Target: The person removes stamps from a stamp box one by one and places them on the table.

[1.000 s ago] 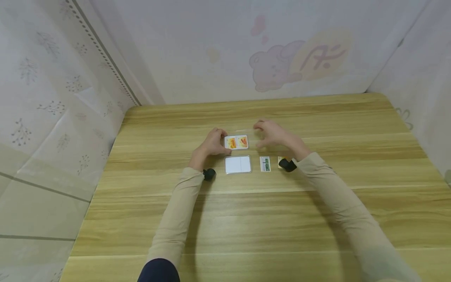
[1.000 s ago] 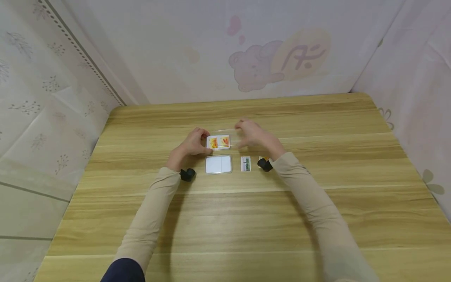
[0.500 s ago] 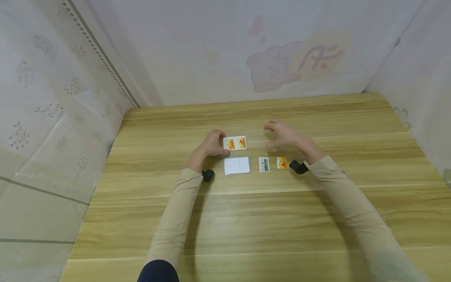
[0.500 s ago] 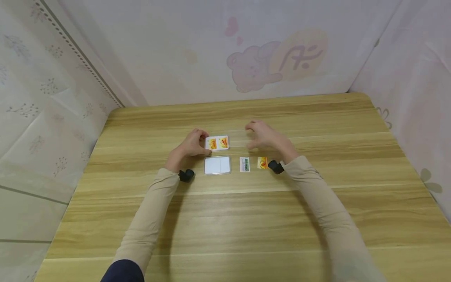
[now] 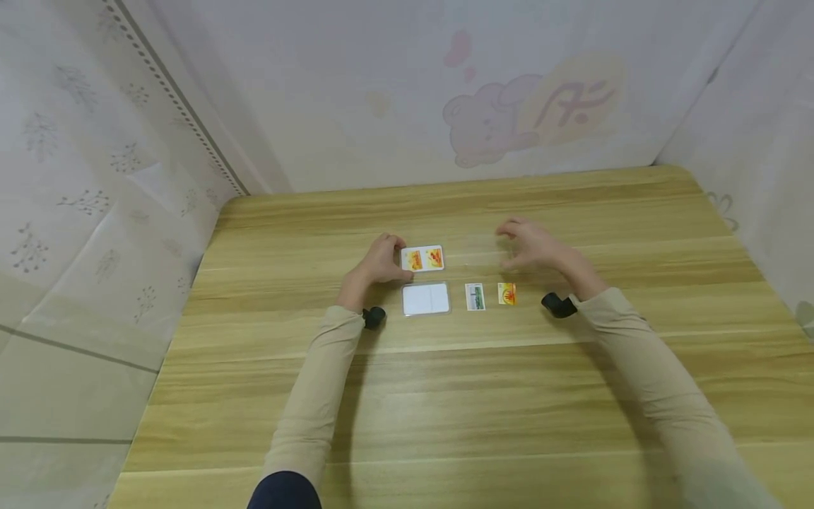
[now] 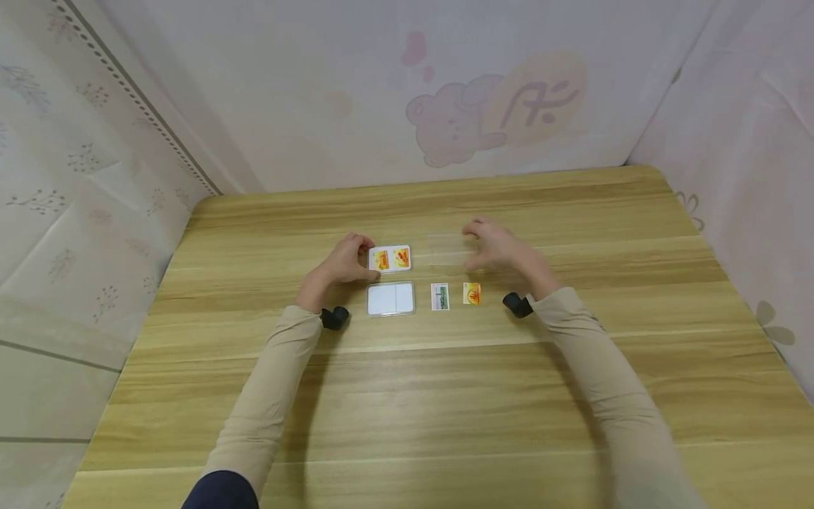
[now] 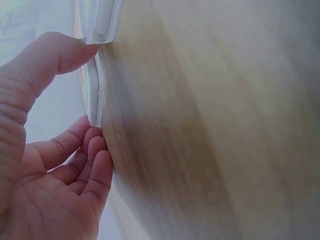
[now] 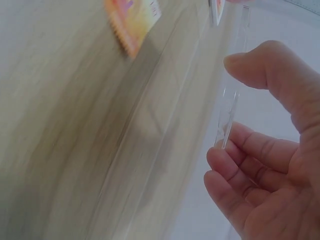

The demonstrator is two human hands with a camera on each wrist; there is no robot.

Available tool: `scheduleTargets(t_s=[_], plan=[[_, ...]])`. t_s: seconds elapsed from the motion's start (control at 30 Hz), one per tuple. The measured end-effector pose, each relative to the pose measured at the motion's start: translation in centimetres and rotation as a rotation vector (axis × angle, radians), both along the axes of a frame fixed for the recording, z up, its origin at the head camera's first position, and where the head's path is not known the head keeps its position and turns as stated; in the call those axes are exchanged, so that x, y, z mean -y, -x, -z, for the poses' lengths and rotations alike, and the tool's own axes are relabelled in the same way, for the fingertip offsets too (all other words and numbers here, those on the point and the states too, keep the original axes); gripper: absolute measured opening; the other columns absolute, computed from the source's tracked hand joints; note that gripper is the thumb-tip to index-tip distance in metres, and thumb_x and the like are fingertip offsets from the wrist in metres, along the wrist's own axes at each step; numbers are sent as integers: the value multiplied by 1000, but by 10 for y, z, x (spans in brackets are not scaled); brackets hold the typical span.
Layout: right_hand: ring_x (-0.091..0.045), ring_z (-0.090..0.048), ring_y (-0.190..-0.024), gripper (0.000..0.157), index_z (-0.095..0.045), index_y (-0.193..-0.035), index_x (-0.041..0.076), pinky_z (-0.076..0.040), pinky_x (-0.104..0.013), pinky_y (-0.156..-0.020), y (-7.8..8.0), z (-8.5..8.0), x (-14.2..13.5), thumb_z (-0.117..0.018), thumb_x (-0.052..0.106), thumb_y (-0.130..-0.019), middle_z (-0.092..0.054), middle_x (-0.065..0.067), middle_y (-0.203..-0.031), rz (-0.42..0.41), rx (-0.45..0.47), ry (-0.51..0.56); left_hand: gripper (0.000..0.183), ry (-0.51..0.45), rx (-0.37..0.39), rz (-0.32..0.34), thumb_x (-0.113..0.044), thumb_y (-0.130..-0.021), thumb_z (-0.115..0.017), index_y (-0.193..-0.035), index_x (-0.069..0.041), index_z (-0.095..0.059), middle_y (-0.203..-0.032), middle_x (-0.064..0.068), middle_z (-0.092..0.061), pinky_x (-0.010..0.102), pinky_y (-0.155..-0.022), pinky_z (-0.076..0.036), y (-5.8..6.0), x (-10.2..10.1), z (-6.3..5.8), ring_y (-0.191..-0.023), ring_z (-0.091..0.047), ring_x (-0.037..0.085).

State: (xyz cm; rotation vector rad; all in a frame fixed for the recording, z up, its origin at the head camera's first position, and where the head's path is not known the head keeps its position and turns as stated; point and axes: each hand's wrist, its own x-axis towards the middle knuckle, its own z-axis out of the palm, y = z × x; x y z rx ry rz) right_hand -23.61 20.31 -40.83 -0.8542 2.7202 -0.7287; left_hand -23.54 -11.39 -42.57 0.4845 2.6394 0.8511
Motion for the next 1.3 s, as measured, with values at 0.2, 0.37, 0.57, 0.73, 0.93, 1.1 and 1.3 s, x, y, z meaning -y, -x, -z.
scheduleTargets(t_s=[0.2,0.37,0.57,0.73,0.93,1.1,1.3], plan=[[-40,-49,-103,60,-50,-120,-14,-42,-51,-88,-2,1,-13,-76,9,-71,-50,-26,-114,15,17,4,65,6,0,2,-15,-74,-77,-125,9,-46,-121,20,-45,38,-100,-35,-1,0,-2,-113,-42,31],[-40,-49,-103,60,-50,-119,-14,-42,-51,-87,-1,4,-22,-77,8,-70,-51,-26,-113,8,0,-7,64,7,4,-2,-16,-74,-77,-124,9,-47,-121,20,-45,38,-100,-36,0,0,-2,-112,-42,31],[-40,-49,-102,58,-52,-117,-15,-42,-51,-87,-1,6,-30,-76,8,-70,-50,-26,-111,2,-27,-10,65,12,4,-3,-16,-74,-77,-125,9,-46,-121,20,-45,39,-100,-35,1,0,-2,-113,-42,31],[-40,-49,-101,57,-52,-117,-15,-42,-52,-86,-3,6,-37,-76,7,-70,-51,-26,-109,16,-29,4,65,13,3,-3,-16,-74,-77,-125,9,-46,-121,20,-45,39,-100,-35,1,-1,-2,-112,-42,31],[-42,-47,-104,56,-51,-118,-15,-40,-53,-89,-5,4,-47,-75,5,-72,-50,-27,-112,43,3,3,64,14,-1,-4,-16,-73,-78,-124,9,-47,-120,20,-46,39,-100,-35,0,-1,-1,-112,-42,31],[-41,-47,-103,55,-51,-118,-15,-40,-53,-88,-7,3,-54,-75,5,-73,-50,-27,-110,44,-5,-11,64,15,-6,-1,-16,-73,-77,-123,9,-47,-120,20,-46,39,-100,-35,1,-1,0,-112,-43,31],[-41,-48,-101,56,-50,-118,-15,-41,-53,-87,-8,5,-62,-74,5,-71,-51,-27,-109,47,-13,-31,64,13,-8,1,-15,-73,-78,-123,9,-48,-120,20,-46,38,-100,-35,1,-1,1,-112,-43,31]])
